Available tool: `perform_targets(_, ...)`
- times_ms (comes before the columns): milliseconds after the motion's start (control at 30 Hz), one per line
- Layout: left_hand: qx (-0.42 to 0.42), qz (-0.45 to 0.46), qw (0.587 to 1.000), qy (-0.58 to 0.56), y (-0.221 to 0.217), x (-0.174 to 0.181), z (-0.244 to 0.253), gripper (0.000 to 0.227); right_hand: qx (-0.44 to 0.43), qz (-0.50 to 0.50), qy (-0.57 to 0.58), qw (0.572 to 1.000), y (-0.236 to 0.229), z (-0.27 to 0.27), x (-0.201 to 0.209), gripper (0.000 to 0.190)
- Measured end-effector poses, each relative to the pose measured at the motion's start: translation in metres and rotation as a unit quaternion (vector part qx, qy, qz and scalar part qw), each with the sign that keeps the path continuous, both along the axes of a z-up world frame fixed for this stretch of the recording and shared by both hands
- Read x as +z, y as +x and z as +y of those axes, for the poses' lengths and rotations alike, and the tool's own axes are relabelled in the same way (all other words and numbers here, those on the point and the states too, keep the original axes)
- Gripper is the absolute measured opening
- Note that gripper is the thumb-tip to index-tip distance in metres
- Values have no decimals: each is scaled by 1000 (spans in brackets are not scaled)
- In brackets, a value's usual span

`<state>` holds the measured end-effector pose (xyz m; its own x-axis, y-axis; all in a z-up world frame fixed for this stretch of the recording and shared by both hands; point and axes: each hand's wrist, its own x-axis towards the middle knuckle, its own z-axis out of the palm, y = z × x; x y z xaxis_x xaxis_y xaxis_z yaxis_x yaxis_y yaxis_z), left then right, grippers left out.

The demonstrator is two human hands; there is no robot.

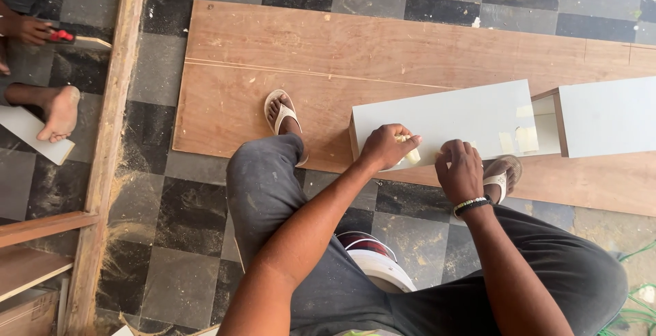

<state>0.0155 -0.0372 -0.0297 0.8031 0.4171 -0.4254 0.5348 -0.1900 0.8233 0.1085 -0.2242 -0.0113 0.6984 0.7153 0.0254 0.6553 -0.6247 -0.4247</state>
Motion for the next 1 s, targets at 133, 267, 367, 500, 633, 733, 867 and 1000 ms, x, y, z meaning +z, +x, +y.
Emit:
perform_targets(133,-8,-6,1000,19,1,-4,-1,52,-18,32,39,999,0,-3,-1,9)
perform_targets(267,0,-8,1000,19,1,1,2,50,-7,-27,32,999,3,-2,-13,7)
perform_targets(367,16,-13,1000,5,-2,8,2,48,-4,-53,-3,999,5,0,-15,8)
perform_targets(500,56,-17,998,-16,-1,12,2,44,6,61,-98,993,12,0,12,16)
perform_targets(633,64,-25,998,-15,0,7,3,42,26,195,-242,950,3,-1,34,27)
perform_targets(733,71,-30,997,-19,0,8,2,43,9,242,-292,925,-7,-13,-2,30)
perform_targets(867,62,-34,997,-8,1,3,8,41,230,288,-370,853,-23,-18,-42,28)
perform_targets(1000,-42,-76,994,-69,1,-22,12,34,172,395,-185,883,-9,-7,19,32)
